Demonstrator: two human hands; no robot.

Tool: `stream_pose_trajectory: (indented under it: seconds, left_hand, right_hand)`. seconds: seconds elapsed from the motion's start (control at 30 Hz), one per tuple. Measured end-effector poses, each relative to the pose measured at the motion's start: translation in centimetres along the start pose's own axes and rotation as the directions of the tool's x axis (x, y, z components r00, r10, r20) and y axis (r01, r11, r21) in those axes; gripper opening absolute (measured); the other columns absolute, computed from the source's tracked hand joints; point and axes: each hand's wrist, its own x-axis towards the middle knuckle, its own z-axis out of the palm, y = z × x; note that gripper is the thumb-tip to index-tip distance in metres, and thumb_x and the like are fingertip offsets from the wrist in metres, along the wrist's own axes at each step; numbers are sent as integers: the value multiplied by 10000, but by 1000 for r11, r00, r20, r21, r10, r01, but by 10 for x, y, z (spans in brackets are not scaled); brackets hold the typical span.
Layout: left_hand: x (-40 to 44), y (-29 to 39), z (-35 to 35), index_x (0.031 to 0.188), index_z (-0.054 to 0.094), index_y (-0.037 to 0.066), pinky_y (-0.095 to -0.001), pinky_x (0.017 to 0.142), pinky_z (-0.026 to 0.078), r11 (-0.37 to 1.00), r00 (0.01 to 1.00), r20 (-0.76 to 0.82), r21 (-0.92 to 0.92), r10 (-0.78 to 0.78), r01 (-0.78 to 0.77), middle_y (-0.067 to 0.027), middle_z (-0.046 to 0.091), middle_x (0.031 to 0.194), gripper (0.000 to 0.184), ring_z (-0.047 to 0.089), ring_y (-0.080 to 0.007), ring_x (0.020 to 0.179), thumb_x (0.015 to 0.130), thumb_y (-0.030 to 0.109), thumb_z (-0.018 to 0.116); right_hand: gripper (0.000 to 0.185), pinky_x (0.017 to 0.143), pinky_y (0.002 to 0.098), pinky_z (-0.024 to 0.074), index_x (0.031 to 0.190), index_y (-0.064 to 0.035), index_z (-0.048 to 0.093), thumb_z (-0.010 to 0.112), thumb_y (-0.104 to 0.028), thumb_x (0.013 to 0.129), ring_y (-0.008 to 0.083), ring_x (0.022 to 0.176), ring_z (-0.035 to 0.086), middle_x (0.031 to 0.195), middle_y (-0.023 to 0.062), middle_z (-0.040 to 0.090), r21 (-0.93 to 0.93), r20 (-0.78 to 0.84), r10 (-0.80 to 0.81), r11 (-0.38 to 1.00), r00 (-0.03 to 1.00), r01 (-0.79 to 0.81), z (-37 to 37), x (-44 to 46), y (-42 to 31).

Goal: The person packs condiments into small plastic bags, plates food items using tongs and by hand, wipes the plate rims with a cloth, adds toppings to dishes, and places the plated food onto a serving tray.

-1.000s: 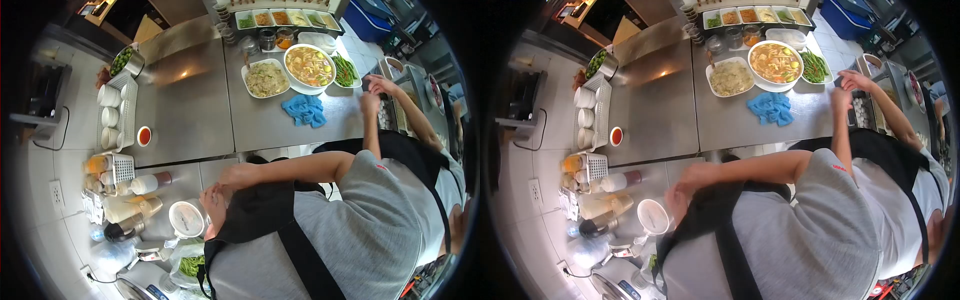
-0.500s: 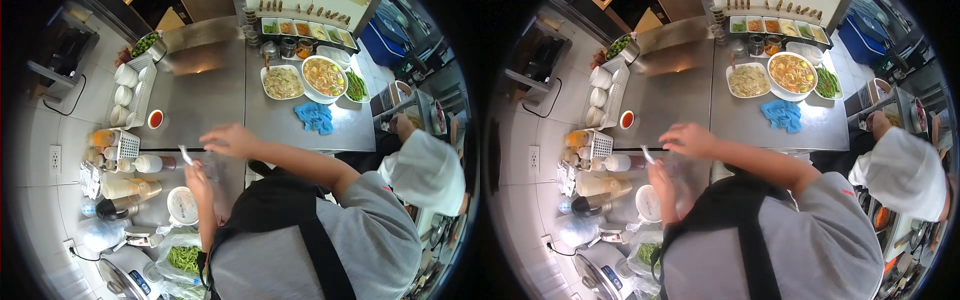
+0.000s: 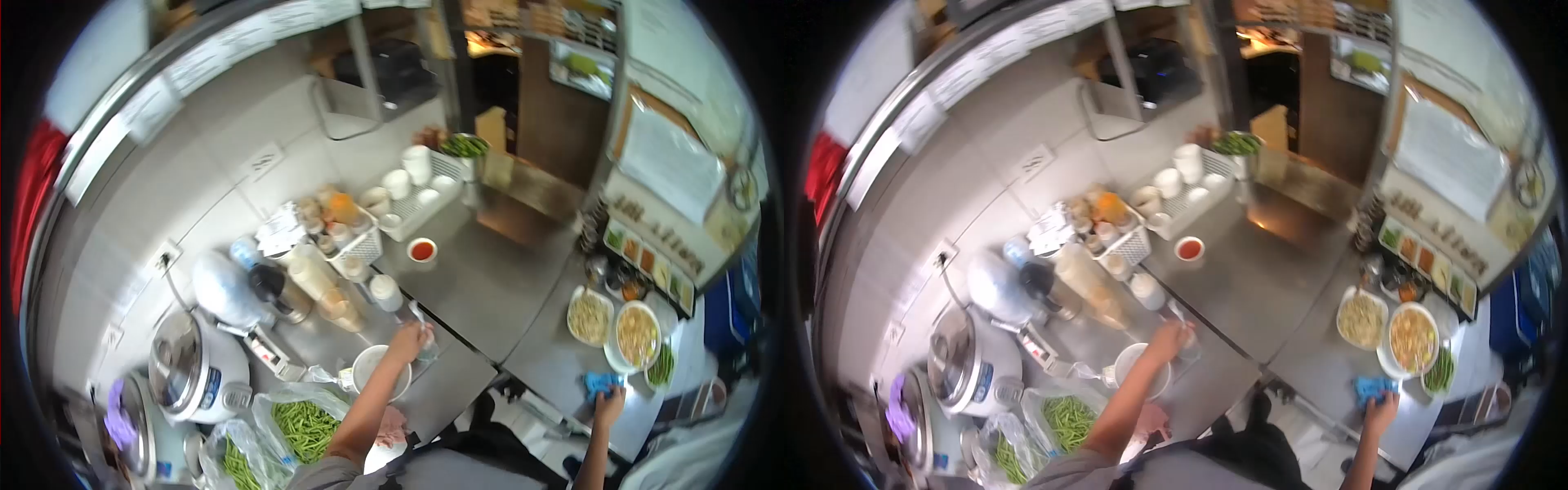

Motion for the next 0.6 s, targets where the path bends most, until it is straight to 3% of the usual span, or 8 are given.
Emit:
stream_pose_trajectory:
  seconds: [0.07,0.17,0.2,0.3,0.33,0.43,0.6]
  left_hand:
    - [1,5,-7,988,647,57,-429,755,488,993,993,113,-108,-24,36,-204,648,901,198,623,-375,855,871,179,544]
    - [-4,18,-16,979,670,83,-403,739,481,994,990,97,-9,-105,106,-158,670,887,199,644,-309,849,872,226,583]
    - [-6,21,-19,969,676,96,-413,739,487,991,989,66,35,-131,129,-151,674,884,189,645,-316,846,857,223,591]
    - [-9,27,-21,947,689,127,-431,741,501,972,981,-15,133,-194,194,-133,682,883,178,648,-326,841,819,227,616]
    - [-10,25,-22,945,692,131,-431,743,502,966,977,-28,150,-210,212,-129,684,889,184,649,-323,843,812,239,625]
    - [-8,6,-15,948,693,133,-433,746,503,960,971,-51,143,-235,240,-126,685,900,211,649,-323,851,801,274,638]
    - [-13,6,-9,955,690,107,-439,785,501,898,938,-148,276,-313,343,-134,685,930,301,647,-338,881,782,349,641]
  right_hand:
    - [155,743,453,472,819,17,618,609,-44,676,383,834,595,879,194,595,-41,-3,-17,999,1000,17,3,15,9]
    - [125,714,462,475,785,30,627,601,-46,688,395,772,598,814,213,605,-120,73,-52,991,996,61,10,30,26]
    - [112,684,479,473,760,38,641,599,-45,697,409,729,598,749,233,603,-100,-53,-102,990,993,97,20,32,35]
    - [119,643,484,478,732,56,639,593,-52,712,412,669,604,691,248,595,-201,136,-72,975,988,99,24,51,59]
    - [138,625,462,498,692,60,642,609,-73,702,413,631,615,646,258,591,-137,112,-115,982,987,130,21,54,58]
    - [171,665,436,518,672,19,669,649,-151,679,385,650,641,650,252,604,-68,340,-77,992,937,107,4,69,60]
    - [255,712,391,539,671,-95,729,763,-324,565,327,650,664,645,165,648,-55,564,-147,975,813,214,-19,78,82]
